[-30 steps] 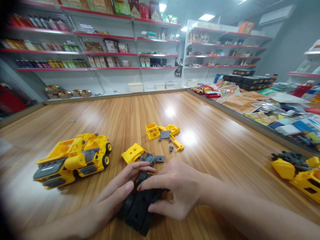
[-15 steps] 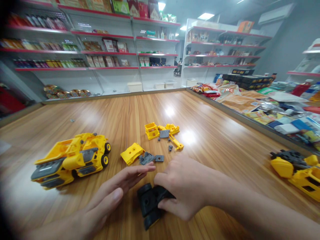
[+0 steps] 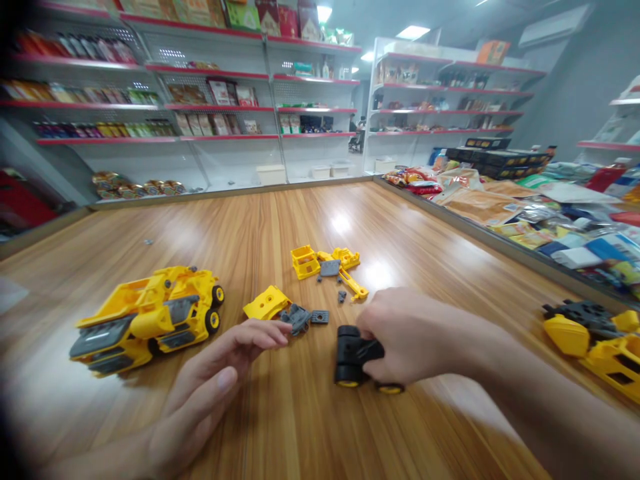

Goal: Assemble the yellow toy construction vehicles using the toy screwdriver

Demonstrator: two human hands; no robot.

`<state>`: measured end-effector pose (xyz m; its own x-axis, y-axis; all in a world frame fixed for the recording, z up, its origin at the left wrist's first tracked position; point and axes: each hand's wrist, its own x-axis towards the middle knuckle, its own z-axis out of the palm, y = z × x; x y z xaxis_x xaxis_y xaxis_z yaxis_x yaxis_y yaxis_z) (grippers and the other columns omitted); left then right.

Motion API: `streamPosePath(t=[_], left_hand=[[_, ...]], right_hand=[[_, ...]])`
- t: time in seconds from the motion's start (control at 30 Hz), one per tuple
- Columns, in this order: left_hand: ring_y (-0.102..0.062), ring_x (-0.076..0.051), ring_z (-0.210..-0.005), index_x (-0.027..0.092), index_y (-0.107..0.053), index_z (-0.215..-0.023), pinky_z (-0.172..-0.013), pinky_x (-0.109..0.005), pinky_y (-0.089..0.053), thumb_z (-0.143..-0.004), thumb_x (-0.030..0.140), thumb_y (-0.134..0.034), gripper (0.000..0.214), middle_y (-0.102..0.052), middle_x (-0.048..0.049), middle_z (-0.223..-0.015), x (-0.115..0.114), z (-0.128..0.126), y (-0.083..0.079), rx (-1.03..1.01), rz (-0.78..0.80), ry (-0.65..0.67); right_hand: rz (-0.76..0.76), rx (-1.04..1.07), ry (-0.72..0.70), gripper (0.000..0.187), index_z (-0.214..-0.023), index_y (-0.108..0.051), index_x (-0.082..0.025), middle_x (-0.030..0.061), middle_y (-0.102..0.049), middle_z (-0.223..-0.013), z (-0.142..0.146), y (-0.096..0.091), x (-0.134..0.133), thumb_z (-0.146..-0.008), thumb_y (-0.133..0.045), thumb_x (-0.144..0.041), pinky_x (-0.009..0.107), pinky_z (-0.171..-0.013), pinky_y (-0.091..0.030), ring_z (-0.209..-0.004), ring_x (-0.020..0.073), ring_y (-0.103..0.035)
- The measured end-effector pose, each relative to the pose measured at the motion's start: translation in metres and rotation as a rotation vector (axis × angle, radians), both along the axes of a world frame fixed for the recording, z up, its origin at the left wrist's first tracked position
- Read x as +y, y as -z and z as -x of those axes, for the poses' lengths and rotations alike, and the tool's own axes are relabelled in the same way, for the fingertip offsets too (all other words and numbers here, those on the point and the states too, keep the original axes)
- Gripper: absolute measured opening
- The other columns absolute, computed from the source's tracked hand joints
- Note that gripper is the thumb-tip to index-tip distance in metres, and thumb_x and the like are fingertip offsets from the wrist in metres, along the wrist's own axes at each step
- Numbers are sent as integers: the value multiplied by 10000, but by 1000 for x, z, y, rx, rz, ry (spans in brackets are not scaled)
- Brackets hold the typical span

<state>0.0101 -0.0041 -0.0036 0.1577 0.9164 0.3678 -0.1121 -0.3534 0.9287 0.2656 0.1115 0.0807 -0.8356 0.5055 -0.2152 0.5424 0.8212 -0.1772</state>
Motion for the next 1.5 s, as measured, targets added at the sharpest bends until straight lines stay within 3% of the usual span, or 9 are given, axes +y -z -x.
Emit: streamPosePath(t=[0.1, 0.2, 0.33, 0.5, 0.83, 0.9, 1.1, 1.5], left_hand=[[-490, -311, -1227, 196, -626, -1085, -1104, -472, -332, -953, 289, -445, 243, -610, -115, -1106, 0, -1, -1, -67, -37, -103], [-514, -296, -1165, 206, -625, -1056, -1083, -464, -347, -936, 279, -467, 211, -608, -101, -1051, -1, -1, -1, -118, -91, -175], [-515, -287, -1140, 209, -620, -1041, -1061, -453, -360, -928, 275, -483, 190, -599, -96, -1029, -1, -2, -1, -106, -100, -183], [-514, -273, -1114, 206, -617, -1030, -1025, -416, -381, -931, 273, -483, 180, -595, -95, -1028, -2, -1, -1, -97, -79, -184], [-518, -268, -1070, 203, -619, -1019, -986, -407, -385, -927, 252, -490, 166, -589, -93, -998, -1, -1, -1, -83, -68, -180], [-518, -270, -1062, 203, -616, -1016, -984, -409, -383, -924, 258, -495, 162, -589, -94, -997, 0, -2, 0, -84, -76, -182], [-504, -249, -1070, 222, -607, -1029, -983, -371, -373, -926, 239, -489, 158, -587, -74, -1000, -1, -2, 0, -90, -77, -204], [-523, -246, -1042, 216, -630, -999, -947, -354, -400, -905, 251, -538, 136, -609, -75, -971, 1, -3, -3, -106, -73, -230]], right_hand=[[84, 140, -146, 137, -747, -705, -191, -1, -658, -569, 22, 6, -25, -693, -675, -313, 209, -449, -288, -464, 107, -530], [148, 257, -189, 154, -826, -702, -198, -12, -673, -608, 27, 6, -37, -727, -658, -309, 207, -481, -336, -506, 108, -568], [133, 265, -155, 114, -839, -688, -198, -16, -662, -621, 18, 1, -28, -770, -631, -269, 207, -512, -354, -541, 104, -587], [72, 111, -134, 87, -781, -698, -219, -5, -680, -633, 14, 2, -16, -767, -625, -264, 227, -526, -342, -590, 136, -619], [-46, -239, 280, 129, -637, -694, -210, 1, -626, -545, -40, -11, 17, -603, -592, -138, 216, -406, -231, -439, 127, -528], [-72, -201, 235, 98, -623, -692, -206, 7, -624, -535, -30, -9, 12, -637, -600, -173, 221, -418, -243, -444, 129, -526], [19, 80, -107, 98, -724, -696, -201, 9, -670, -594, 25, -8, -28, -726, -630, -274, 232, -483, -281, -520, 136, -571], [-48, -14, -24, 123, -737, -728, -199, 45, -698, -607, 12, -11, -27, -745, -608, -227, 259, -461, -241, -520, 176, -616]])
